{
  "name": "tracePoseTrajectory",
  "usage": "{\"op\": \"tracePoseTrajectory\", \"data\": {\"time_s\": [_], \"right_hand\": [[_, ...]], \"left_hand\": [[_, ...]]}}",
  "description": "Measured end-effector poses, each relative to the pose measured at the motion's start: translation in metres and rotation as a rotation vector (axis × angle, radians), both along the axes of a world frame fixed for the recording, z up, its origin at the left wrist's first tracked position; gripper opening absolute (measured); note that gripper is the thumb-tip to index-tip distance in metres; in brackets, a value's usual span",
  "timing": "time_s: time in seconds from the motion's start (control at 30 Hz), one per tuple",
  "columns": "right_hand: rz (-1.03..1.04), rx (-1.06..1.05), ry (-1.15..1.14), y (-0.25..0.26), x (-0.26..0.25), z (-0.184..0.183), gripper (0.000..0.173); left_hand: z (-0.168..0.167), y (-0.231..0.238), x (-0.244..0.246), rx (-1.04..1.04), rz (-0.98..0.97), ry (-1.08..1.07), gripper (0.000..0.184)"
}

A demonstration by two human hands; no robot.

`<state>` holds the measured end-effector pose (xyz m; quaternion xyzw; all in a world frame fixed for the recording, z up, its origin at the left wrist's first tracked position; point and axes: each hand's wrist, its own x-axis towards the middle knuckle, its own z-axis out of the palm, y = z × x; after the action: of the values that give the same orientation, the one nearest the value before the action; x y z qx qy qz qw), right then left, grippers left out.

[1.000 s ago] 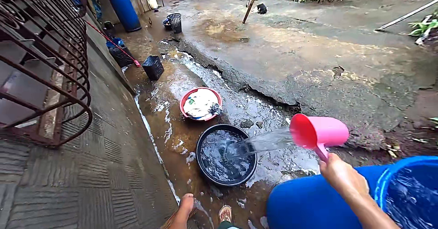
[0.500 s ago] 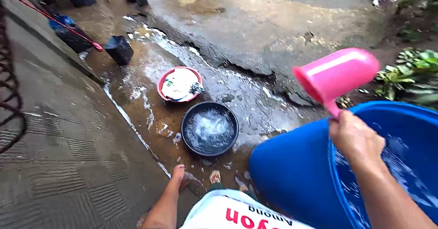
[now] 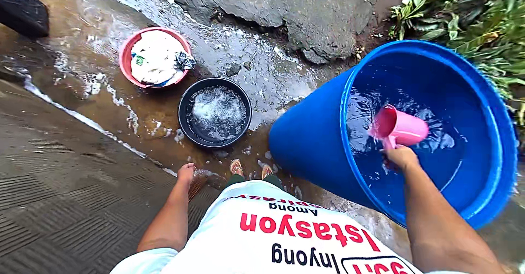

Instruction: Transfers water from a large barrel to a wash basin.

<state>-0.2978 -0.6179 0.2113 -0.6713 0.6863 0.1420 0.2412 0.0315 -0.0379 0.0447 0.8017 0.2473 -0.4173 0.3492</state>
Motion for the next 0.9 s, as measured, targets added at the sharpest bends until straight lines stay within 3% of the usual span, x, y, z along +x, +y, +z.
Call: {"op": "tracePoseTrajectory", "data": {"time_s": [0.13, 0.23, 0.33, 0.5, 0.7, 0.9], "right_hand": [[-0.457, 0.120, -0.756, 0.013, 0.007, -0.012, 0.009], [-0.606, 0.221, -1.105, 0.021, 0.003, 0.005, 0.020], [-0.600, 0.227, -1.278, 0.031, -0.003, 0.037, 0.028], [-0.373, 0.228, -1.298, 0.041, 0.003, 0.103, 0.033], [-0.078, 0.116, -1.082, 0.062, 0.052, 0.176, 0.019], [0.117, 0.125, -0.893, 0.090, 0.131, 0.176, 0.011]], "left_hand": [[-0.001, -0.004, 0.000, -0.007, -0.016, -0.008, 0.038], [-0.005, -0.002, -0.001, -0.017, -0.010, -0.009, 0.038], [-0.008, -0.004, -0.003, -0.028, -0.034, 0.004, 0.039], [-0.011, -0.010, -0.002, -0.013, -0.072, -0.005, 0.039], [-0.013, -0.018, -0.006, -0.067, -0.025, 0.000, 0.040], [-0.020, -0.005, -0.020, -0.103, 0.064, 0.012, 0.040]]}}
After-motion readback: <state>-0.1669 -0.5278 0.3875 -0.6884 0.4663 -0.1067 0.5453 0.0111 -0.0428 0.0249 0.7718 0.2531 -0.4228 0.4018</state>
